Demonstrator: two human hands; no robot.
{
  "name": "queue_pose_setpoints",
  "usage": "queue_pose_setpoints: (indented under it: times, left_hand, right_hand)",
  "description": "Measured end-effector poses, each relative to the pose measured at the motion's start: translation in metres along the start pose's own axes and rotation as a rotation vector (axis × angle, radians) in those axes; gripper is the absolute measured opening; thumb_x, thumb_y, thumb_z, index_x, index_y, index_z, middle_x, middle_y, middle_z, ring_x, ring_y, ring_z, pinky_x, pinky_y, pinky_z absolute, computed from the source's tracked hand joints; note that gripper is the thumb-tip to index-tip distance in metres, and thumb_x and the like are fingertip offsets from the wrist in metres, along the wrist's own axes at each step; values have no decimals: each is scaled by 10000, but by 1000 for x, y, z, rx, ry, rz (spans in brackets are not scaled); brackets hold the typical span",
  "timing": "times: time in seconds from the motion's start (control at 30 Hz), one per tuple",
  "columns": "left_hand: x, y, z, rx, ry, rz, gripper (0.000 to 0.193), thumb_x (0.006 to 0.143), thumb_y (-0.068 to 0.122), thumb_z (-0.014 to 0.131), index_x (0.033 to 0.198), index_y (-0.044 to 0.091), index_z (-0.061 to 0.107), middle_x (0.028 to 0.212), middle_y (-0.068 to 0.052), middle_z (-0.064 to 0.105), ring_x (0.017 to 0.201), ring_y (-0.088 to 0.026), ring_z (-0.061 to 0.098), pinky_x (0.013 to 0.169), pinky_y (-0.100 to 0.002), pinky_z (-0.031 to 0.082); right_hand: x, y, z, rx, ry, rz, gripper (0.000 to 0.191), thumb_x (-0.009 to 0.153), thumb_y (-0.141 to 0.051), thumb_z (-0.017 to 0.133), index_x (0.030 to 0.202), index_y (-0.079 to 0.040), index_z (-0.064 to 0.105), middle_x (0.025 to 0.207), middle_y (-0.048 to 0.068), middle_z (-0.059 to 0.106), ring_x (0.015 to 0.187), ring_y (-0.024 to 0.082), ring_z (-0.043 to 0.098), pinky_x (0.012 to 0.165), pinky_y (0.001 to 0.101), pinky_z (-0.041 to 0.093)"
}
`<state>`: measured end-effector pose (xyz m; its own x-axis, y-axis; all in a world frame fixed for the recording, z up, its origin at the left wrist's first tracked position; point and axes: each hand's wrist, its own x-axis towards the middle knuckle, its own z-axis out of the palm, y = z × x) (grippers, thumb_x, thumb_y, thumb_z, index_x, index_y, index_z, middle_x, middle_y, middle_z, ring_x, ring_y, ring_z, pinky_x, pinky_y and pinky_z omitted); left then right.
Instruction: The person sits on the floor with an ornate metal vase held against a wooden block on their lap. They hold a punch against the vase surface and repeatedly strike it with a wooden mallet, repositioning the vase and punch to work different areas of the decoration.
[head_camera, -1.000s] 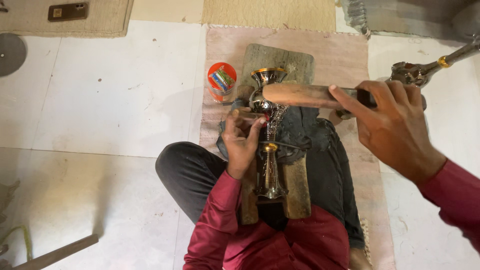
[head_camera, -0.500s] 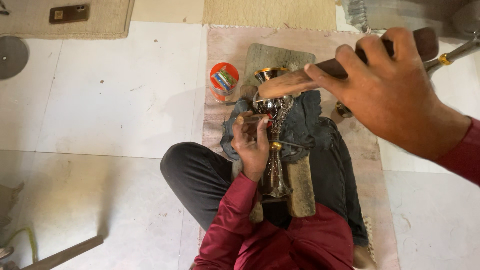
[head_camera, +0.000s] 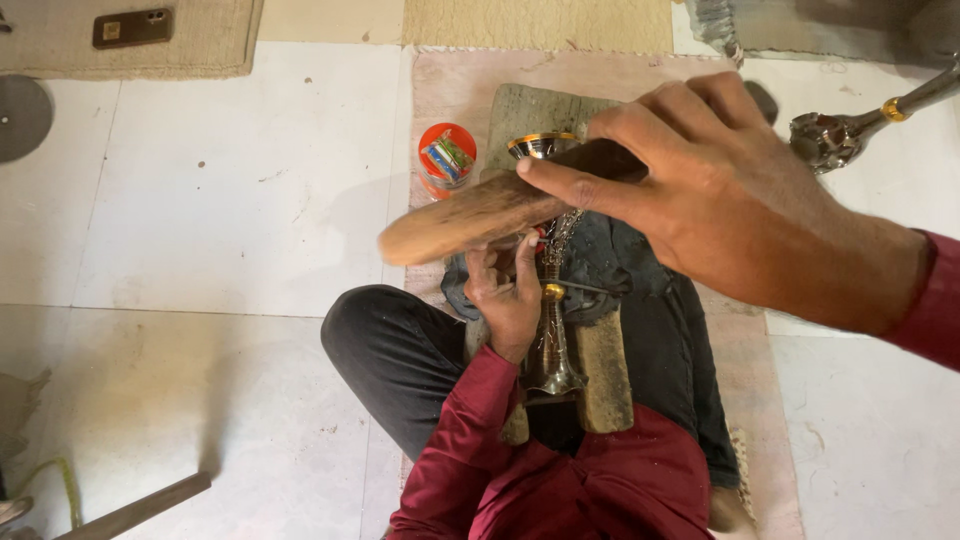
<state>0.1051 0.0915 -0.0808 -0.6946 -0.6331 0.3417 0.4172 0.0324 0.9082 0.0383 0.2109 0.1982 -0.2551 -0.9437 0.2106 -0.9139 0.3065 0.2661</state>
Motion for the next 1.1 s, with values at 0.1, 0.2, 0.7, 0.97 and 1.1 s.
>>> queue_pose_setpoints:
  times: [0.1,0.2,0.7,0.97,1.1]
  left_hand:
    - [0,2,-1,18,-30,2,314,983,-38,712,1251,-56,549,1070,-135,746,946,-116,730,804,-238,607]
    - [-1,2,0,52,-14,16,302,987,-44,715,1245,-57,559,1072,-138,750,958,-123,726,800,-238,596]
    - [2,2,-2,68,-14,70,256,991,-45,712,1193,-59,555,1070,-149,745,971,-134,726,836,-246,591]
    - [2,-2,-2,66,-4,-46,227,970,-42,731,1147,-63,591,1004,-143,767,877,-117,729,754,-236,591]
    - [1,-2,-3,24,-52,-14,246,978,-56,687,1199,-74,580,1047,-139,749,947,-125,728,826,-257,613]
  right_hand:
    - [-4,0,0,-416,26,-132,477,972,-219,706,1445,-271,679,1175,53,658,1013,219,579,958,442,386]
    - [-9,-3,2,76,-9,51,594,867,-59,665,1429,-251,691,1201,97,647,1066,258,579,975,466,402]
    - [-17,-6,-3,-182,-4,52,561,878,-115,740,1413,-281,715,1178,35,667,1026,202,574,897,392,375]
    - [-9,-7,-7,-311,-10,-25,554,866,-172,752,1404,-300,711,1187,27,668,1030,201,569,923,418,375]
    - [-10,-7,-7,-551,-23,-100,459,955,-283,670,1411,-311,710,1137,-13,654,1009,174,557,949,395,373]
